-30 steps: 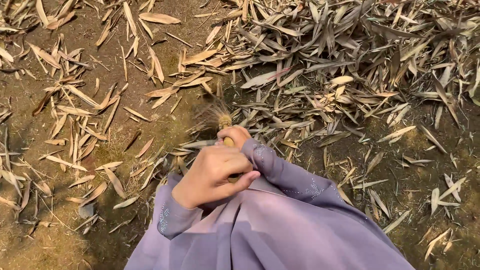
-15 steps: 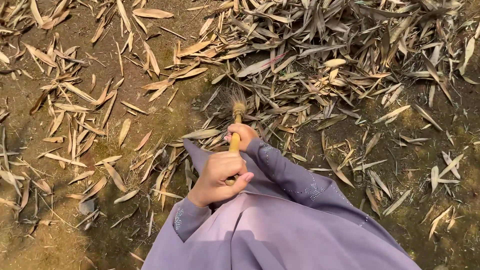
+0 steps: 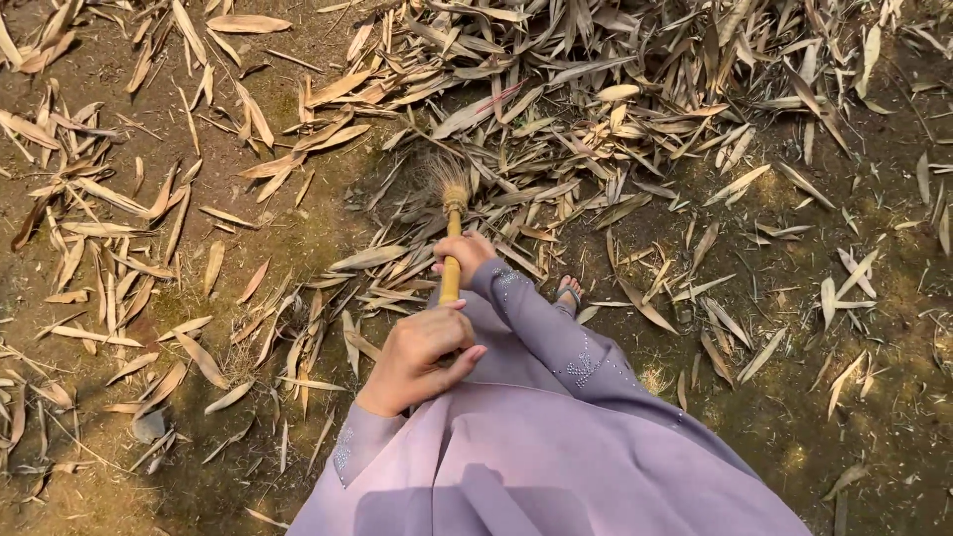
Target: The person sweeps dry leaves across the ground into a pile using a broom.
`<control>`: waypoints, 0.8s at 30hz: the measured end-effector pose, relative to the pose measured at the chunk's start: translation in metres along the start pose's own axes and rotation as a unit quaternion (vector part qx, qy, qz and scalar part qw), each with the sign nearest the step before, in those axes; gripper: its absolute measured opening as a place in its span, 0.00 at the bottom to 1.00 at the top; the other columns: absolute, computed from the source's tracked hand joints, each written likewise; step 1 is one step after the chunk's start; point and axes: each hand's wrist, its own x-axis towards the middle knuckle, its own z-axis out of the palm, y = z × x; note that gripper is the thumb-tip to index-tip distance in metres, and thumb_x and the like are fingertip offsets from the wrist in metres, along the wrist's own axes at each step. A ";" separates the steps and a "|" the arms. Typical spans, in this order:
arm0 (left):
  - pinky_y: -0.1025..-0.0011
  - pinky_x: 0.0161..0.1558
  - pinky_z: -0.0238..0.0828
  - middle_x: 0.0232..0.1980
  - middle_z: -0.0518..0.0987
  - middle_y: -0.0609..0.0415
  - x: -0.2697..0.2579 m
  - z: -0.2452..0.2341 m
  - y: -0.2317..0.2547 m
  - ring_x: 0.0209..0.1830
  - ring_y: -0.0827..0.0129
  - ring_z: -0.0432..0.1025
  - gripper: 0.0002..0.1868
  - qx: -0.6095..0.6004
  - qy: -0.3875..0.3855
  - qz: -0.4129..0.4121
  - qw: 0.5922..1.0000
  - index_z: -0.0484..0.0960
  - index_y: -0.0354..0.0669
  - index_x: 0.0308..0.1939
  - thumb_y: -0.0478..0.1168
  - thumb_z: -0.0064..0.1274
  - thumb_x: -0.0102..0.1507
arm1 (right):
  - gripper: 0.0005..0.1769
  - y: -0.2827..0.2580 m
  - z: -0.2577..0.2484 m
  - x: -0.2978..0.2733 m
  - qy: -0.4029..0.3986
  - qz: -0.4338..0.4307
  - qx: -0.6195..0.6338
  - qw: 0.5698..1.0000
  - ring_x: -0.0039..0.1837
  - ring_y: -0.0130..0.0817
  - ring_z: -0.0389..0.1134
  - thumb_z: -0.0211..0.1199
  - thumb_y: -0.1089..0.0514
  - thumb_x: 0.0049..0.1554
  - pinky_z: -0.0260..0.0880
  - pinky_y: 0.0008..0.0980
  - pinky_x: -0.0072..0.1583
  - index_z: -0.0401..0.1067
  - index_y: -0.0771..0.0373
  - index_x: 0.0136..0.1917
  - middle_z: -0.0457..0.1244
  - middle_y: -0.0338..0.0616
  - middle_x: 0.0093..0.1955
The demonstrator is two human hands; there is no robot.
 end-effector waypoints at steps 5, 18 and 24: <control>0.56 0.66 0.73 0.36 0.79 0.53 0.031 0.034 -0.032 0.43 0.61 0.79 0.09 -0.031 0.031 0.002 0.999 0.74 0.37 0.34 0.32 0.61 0.62 | 0.10 0.043 -0.058 -0.008 -0.048 0.116 -0.074 0.989 0.56 0.40 0.70 0.71 0.50 0.52 0.44 0.71 0.70 0.73 0.51 0.44 0.68 0.35 0.44; 0.54 0.66 0.73 0.37 0.80 0.51 0.062 0.037 -0.025 0.44 0.59 0.80 0.07 -0.072 0.181 -0.055 0.979 0.78 0.35 0.35 0.33 0.53 0.69 | 0.10 0.046 -0.161 0.010 0.070 0.079 -0.146 0.984 0.52 0.43 0.68 0.71 0.54 0.51 0.38 0.65 0.77 0.69 0.55 0.38 0.65 0.39 0.41; 0.54 0.52 0.81 0.28 0.78 0.53 0.092 -0.046 0.137 0.34 0.62 0.80 0.12 0.093 0.153 0.099 0.979 0.73 0.39 0.27 0.39 0.51 0.65 | 0.10 -0.126 -0.204 0.041 0.013 -0.065 0.072 0.995 0.43 0.50 0.67 0.68 0.58 0.50 0.66 0.49 0.58 0.68 0.60 0.38 0.63 0.46 0.37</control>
